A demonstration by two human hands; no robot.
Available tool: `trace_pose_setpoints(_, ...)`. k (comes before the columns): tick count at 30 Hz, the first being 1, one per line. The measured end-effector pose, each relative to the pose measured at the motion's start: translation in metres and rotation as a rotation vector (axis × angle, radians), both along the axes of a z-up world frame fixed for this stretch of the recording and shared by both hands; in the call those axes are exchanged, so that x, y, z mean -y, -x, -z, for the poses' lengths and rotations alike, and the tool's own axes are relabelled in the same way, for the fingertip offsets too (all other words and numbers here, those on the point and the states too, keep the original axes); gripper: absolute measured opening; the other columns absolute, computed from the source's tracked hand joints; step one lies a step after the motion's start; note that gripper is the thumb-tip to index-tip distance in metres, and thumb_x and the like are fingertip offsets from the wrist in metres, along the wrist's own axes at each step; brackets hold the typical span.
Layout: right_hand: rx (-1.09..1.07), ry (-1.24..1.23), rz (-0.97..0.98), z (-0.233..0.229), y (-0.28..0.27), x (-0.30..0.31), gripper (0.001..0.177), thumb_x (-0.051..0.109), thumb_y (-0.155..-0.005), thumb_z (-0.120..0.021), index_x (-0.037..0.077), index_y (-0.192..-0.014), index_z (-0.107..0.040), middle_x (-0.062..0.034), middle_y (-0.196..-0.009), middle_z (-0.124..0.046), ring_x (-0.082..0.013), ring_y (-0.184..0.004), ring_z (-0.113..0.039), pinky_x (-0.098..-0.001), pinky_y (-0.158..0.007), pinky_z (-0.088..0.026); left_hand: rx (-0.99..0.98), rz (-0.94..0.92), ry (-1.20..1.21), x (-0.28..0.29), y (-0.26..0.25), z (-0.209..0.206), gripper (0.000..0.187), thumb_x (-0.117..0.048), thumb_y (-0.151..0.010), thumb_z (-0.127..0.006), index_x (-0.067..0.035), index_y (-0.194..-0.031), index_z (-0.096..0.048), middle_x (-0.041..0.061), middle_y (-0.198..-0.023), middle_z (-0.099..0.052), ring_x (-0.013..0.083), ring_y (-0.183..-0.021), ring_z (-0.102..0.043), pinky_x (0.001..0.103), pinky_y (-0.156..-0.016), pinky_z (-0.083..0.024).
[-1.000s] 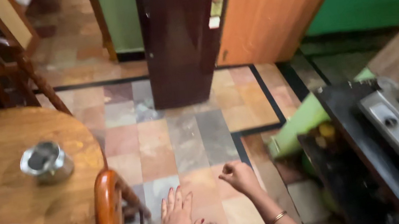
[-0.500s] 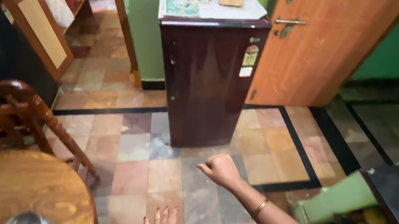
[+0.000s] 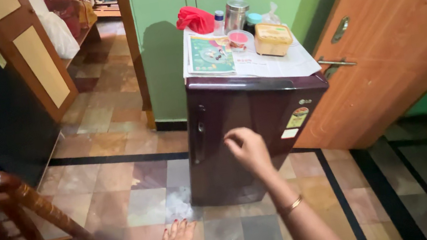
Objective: The person prepares infant formula by taking a white bottle and using a spoon to scoop powder from a small container into the bottle.
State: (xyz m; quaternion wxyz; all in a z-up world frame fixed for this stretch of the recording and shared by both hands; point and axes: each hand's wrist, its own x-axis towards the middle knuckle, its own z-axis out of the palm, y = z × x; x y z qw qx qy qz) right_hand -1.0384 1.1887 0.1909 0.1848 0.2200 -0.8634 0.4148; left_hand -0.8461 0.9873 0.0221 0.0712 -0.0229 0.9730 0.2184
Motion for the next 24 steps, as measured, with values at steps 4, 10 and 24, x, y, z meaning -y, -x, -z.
trace_pose_setpoints(4, -0.197, -0.027, -0.021, -0.021, 0.112, -0.001, 0.025, 0.017, -0.086, -0.076, 0.004, -0.107, -0.075, -0.0158, -0.107, -0.075, -0.0322, -0.098, -0.072, -0.0391, -0.087, -0.056, -0.055, -0.005, -0.038, 0.003, 0.053, -0.002, 0.070, -0.045, -0.087, -0.070, -0.016, -0.148, -0.049, 0.012, -0.158, -0.044, 0.0318, -0.148, -0.030, 0.051, -0.120, -0.022)
trace_pose_setpoints(10, -0.176, -0.189, 0.055, -0.043, 0.340, 0.010, 0.042, 0.023, -0.085, -0.079, 0.006, -0.122, -0.070, -0.0195, -0.113, -0.071, -0.0350, -0.095, -0.071, -0.0447, -0.085, -0.055, -0.161, -0.083, -0.046, 0.008, 0.129, 0.002, 0.069, -0.039, -0.084, -0.075, -0.015, -0.145, -0.052, 0.012, -0.152, -0.051, 0.0322, -0.144, -0.036, 0.052, -0.118, -0.027)
trace_pose_setpoints(24, -0.089, -0.615, 0.227, -0.072, 0.611, 0.054, 0.059, 0.024, -0.079, -0.084, 0.014, -0.133, -0.064, -0.0211, -0.126, -0.063, -0.0398, -0.110, -0.065, -0.0482, -0.091, -0.054, -0.158, -0.182, -0.069, 0.026, 0.269, 0.101, 0.073, -0.044, -0.082, -0.077, -0.020, -0.147, -0.052, 0.011, -0.151, -0.053, 0.0327, -0.140, -0.043, 0.050, -0.112, -0.038)
